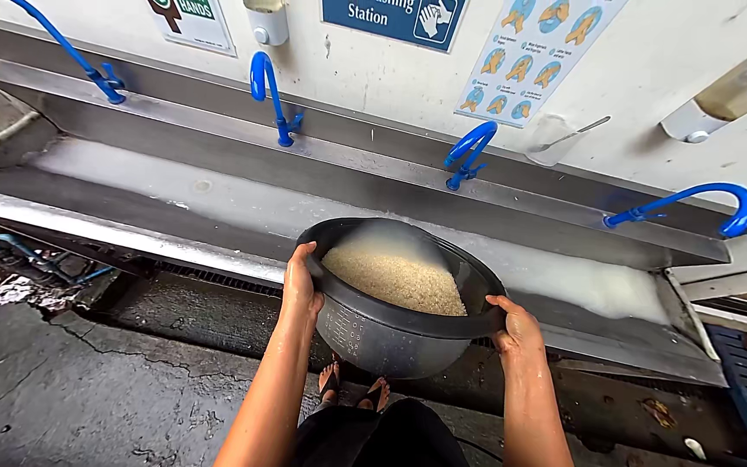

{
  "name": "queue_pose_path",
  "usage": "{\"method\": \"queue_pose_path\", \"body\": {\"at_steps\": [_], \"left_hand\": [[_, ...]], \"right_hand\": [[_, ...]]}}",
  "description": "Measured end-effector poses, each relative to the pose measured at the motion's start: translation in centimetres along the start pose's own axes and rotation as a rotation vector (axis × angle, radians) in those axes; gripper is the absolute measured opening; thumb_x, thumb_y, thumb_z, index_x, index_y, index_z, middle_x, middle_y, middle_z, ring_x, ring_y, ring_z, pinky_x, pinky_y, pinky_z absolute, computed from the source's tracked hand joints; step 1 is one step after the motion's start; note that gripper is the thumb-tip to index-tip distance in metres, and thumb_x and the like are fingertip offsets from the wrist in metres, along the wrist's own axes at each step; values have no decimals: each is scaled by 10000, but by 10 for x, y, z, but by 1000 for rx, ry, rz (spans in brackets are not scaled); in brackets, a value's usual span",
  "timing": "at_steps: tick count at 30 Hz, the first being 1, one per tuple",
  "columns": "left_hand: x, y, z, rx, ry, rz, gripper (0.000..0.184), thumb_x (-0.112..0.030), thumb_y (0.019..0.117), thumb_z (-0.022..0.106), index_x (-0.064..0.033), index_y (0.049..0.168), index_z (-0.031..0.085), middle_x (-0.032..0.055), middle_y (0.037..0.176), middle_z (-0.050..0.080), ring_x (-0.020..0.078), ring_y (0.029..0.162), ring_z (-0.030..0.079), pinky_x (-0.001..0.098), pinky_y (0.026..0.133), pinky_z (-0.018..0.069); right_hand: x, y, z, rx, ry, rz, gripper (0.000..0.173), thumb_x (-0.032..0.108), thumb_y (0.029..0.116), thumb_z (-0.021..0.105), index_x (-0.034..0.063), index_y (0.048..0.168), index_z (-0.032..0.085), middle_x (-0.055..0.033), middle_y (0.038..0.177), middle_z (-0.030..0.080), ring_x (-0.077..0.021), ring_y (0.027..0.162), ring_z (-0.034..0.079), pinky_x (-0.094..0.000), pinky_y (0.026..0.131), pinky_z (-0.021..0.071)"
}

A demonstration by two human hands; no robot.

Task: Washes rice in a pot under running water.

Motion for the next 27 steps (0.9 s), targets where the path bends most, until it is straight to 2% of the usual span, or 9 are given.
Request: {"method": "queue_pose_path", "body": {"at_steps": [27], "left_hand": [[-6,9,19,17,-23,-25,160,-202,1029,502,-88,1085,599,87,933,686,176,851,701,360,726,593]], "right_hand": [[10,8,16,26,81,26,163,-68,887,635,-13,1038,605,-127,893,654,-181,755,663,-334,656,587]]}}
Point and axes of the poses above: each hand's wrist, its own y-axis towards the middle knuckle, its own z-axis out of the palm, x = y × z, the point moved 8 cm from there along y, towards the middle knuckle
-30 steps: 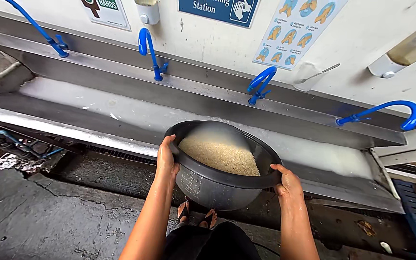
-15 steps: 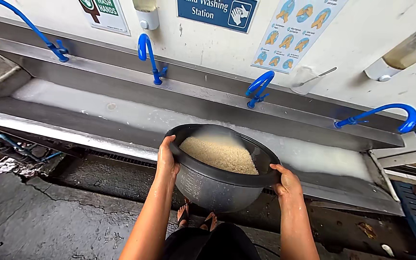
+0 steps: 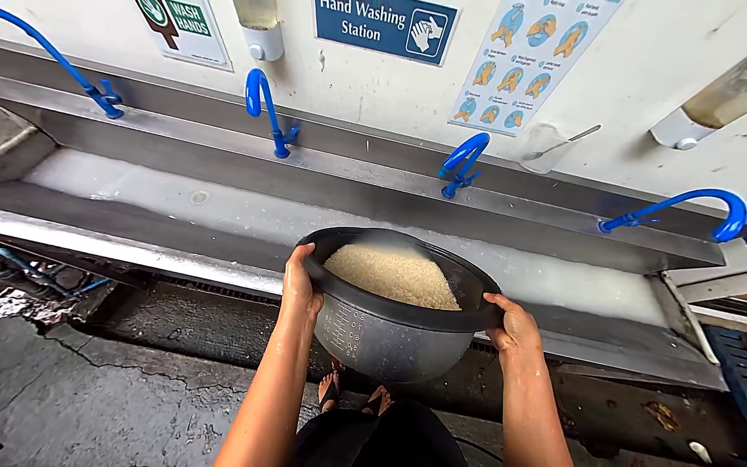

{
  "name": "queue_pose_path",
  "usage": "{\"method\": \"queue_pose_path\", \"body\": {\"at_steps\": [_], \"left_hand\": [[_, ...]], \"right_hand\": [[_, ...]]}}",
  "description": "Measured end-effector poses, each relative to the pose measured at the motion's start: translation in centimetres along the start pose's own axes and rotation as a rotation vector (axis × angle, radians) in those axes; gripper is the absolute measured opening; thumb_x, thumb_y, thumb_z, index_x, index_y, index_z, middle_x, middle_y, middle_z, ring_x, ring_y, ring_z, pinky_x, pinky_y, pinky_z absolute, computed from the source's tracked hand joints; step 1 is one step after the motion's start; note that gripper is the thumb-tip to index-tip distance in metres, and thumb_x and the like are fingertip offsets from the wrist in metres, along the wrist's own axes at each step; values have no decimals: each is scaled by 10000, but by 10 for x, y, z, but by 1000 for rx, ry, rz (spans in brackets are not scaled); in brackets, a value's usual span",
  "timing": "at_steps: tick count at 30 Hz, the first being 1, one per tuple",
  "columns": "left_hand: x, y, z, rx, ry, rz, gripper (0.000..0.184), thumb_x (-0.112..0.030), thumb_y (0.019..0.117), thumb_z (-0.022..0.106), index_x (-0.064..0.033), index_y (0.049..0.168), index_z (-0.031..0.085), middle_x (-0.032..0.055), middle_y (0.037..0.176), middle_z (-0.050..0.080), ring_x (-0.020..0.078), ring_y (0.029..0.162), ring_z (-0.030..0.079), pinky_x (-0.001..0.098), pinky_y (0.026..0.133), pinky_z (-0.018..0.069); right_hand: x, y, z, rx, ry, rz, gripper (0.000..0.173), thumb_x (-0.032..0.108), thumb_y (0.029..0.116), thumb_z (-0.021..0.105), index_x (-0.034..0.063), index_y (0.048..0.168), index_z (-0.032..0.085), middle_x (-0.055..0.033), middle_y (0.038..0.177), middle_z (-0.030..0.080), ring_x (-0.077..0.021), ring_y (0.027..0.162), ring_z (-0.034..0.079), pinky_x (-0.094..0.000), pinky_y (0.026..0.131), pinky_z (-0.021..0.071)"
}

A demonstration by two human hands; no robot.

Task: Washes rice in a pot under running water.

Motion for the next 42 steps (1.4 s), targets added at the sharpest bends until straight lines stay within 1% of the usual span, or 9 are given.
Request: {"method": "queue_pose_path", "body": {"at_steps": [13,18,23,25,28,32,34,37,42], "left_hand": [[4,8,2,-1,0,-31,184,-213,1032,491,-89,1121,593,97,959,688,183,871,702,374,742,594],[26,23,-29,-8,84,-111,280,-257,1053,462,-68,1217,586,125,1051,700,219,947,707,419,797,595],[62,48,-87,-161,521,-47,490,-320,962,748,46,1251,597,193,1079,707,264,953,712,463,849,598],[68,54,-101,-184,717,3,475,-179,877,837,56,1221,610,212,1071,699,280,944,702,478,864,580],[75,48,-111,-172,738,69,419,-9,875,780,52,1244,591,199,1058,695,242,907,704,435,828,590],[83,37,-116,-190,627,132,360,-10,927,730,61,1240,566,169,1019,688,171,850,698,348,776,596],[84,32,-118,-216,625,151,343,-43,941,729,58,1228,570,171,1006,684,181,849,696,362,780,592],[89,22,-126,-285,631,189,324,-84,954,727,61,1210,589,173,983,686,196,847,694,391,792,587],[114,2,-152,-437,626,231,313,-123,968,718,74,1187,613,205,988,694,246,891,690,472,851,558]], "right_hand": [[-4,7,5,17,51,11,196,-75,894,628,-25,1082,598,-149,944,660,-201,801,677,-358,694,601],[-33,6,-10,44,-84,27,224,-29,935,628,-43,1156,591,-162,998,663,-213,856,674,-385,741,596],[-90,1,-37,131,-260,113,316,171,1043,588,-15,1294,536,-161,993,676,-210,785,690,-365,645,588],[-105,6,-50,188,-345,197,389,341,1096,495,-10,1257,542,-158,871,690,-218,648,691,-366,549,588],[-101,37,-63,202,-631,243,657,560,1082,400,-50,1181,623,-183,803,703,-260,625,688,-421,577,588],[-65,115,-24,277,-700,69,444,186,992,685,-40,1348,545,-238,1189,645,-311,1020,660,-485,869,565],[-55,140,8,216,-657,27,384,116,944,720,-35,1276,600,-217,1146,670,-283,998,671,-468,860,568],[-56,144,29,110,-758,-40,434,185,925,779,-73,1235,619,-267,1234,614,-350,1139,581,-545,982,467],[-49,139,31,68,-786,-179,298,181,890,824,-42,1018,673,-216,1026,633,-308,966,576,-517,865,472]]}}
Point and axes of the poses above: each hand's wrist, its own y-axis towards the middle knuckle, its own z-axis out of the palm, x = y × z, the point moved 8 cm from there along y, towards the middle knuckle
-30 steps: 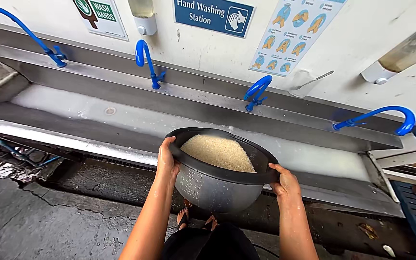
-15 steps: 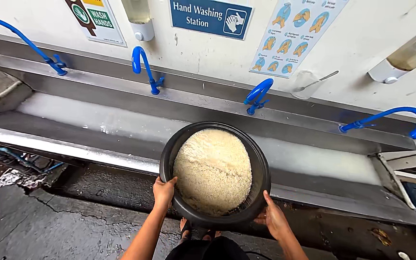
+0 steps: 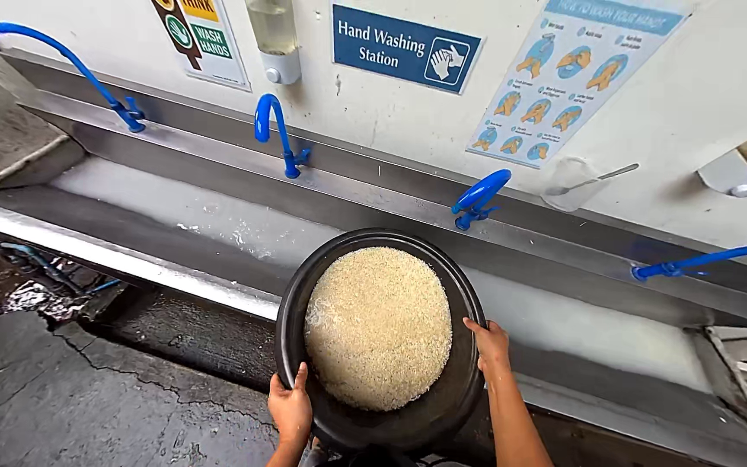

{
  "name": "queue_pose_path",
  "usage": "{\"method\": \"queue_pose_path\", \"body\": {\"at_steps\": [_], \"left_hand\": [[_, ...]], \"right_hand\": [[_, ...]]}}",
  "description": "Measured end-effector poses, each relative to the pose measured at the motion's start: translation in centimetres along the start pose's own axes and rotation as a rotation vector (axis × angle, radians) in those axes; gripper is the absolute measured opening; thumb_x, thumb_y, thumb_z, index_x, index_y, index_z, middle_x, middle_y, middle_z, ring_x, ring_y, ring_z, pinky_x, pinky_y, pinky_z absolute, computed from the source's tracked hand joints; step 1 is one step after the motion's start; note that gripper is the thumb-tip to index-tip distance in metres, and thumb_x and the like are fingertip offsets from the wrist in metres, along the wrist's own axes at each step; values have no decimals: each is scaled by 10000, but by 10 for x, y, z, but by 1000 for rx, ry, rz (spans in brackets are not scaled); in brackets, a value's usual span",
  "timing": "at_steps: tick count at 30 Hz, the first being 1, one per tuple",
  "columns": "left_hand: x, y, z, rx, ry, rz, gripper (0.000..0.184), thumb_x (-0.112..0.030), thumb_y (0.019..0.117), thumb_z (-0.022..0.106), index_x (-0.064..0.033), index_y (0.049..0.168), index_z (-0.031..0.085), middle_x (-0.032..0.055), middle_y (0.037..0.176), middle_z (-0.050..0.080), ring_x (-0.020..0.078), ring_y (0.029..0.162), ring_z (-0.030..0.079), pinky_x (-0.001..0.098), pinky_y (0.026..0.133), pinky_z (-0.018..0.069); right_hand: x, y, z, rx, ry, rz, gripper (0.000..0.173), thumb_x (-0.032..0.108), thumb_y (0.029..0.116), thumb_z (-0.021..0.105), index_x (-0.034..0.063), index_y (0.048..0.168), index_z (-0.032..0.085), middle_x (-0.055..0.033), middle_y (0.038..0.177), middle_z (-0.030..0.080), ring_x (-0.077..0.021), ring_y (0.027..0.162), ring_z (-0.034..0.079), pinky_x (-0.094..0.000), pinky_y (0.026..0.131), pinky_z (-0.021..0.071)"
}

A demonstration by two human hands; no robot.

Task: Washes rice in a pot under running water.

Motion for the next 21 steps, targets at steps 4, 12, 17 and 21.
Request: {"method": "queue_pose_path", "body": {"at_steps": [4,12,17,21], "left_hand": [[4,-8,11,-75,-58,-27,289,-135,979,704,76,1156,614,184,967,685,211,868,679,429,836,556],[-16,-10,58,-88,-115,-56,318,-170,996,697,80,1175,615,210,982,690,260,897,687,473,865,550],[-36,5,91,-39,-72,-24,311,-212,995,704,61,1119,621,197,925,678,283,872,677,500,835,535],[-36,2,97,-55,-11,3,301,-216,997,702,57,1095,619,184,890,668,272,840,668,491,813,531]], "right_hand": [[42,16,5,24,-46,-93,284,196,885,829,-36,942,676,-196,966,633,-294,920,575,-513,840,473],[88,80,26,61,-84,-162,304,204,877,839,-40,927,664,-189,950,633,-277,898,576,-499,827,474],[71,119,28,69,-136,-115,382,263,917,805,-70,1055,678,-254,1092,638,-338,1022,584,-546,915,462],[94,129,19,126,-386,-241,538,423,993,685,-81,1179,660,-307,1209,642,-415,1157,605,-600,998,455]]}}
Point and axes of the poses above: each hand's wrist, its own y-axis towards the middle knuckle, its own z-axis out of the palm, x = y × z, the point moved 8 cm from there along y, towards the middle knuckle
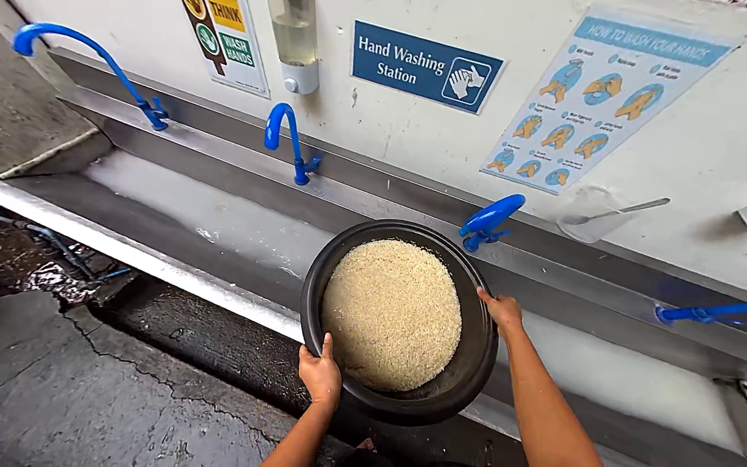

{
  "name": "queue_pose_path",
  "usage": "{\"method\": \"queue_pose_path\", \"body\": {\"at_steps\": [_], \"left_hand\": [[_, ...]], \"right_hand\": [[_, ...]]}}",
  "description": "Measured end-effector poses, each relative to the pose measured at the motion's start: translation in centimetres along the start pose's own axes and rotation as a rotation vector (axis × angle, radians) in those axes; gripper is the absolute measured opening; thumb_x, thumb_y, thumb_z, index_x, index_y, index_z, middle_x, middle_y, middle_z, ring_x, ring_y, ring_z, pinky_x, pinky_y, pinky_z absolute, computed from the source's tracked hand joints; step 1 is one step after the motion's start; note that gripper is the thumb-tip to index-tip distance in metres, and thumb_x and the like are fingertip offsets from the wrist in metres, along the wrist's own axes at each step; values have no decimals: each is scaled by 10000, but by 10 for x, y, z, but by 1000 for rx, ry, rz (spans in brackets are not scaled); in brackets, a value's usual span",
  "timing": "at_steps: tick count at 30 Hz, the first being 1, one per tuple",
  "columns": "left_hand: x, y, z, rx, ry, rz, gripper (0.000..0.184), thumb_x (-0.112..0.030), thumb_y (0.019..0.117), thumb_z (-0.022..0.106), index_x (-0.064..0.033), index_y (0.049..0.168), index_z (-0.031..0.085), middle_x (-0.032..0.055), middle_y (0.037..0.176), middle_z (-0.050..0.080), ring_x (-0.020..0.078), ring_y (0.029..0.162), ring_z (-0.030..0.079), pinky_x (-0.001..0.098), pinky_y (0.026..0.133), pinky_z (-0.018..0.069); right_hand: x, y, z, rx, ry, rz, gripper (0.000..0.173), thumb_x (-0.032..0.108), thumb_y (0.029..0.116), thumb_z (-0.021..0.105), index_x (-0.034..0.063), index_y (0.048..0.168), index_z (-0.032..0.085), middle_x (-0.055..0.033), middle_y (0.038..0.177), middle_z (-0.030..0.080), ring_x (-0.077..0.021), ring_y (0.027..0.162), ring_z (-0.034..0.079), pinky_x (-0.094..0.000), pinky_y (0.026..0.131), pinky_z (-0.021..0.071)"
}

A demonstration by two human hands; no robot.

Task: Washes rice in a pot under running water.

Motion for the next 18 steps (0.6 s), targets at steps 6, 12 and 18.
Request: {"method": "queue_pose_path", "body": {"at_steps": [6,12,18], "left_hand": [[-4,0,-1,8,52,-4,310,-226,1014,681,58,1114,607,206,921,671,303,881,672,515,834,526],[-4,-2,-4,9,74,-12,307,-237,1007,690,44,1106,612,201,922,675,307,894,676,525,845,523],[-5,0,-4,33,98,-3,311,-229,1014,681,49,1130,604,217,965,675,323,940,673,531,877,516]], "right_hand": [[112,62,-41,-80,-208,-400,608,212,1080,483,-25,1601,276,-233,1686,233,-417,1542,280,-550,1251,232],[80,61,-25,-132,-502,-488,474,232,1093,428,53,1529,474,-195,1524,526,-441,1423,455,-627,1143,359],[76,38,-19,29,-523,-271,538,287,1080,491,159,1595,403,-185,1714,180,-475,1499,313,-638,1141,342]]}}
Point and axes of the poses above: each hand's wrist, its own y-axis towards the middle knuckle, its own z-axis out of the palm, x = y × z, the point moved 8 cm from there along y, towards the middle knuckle
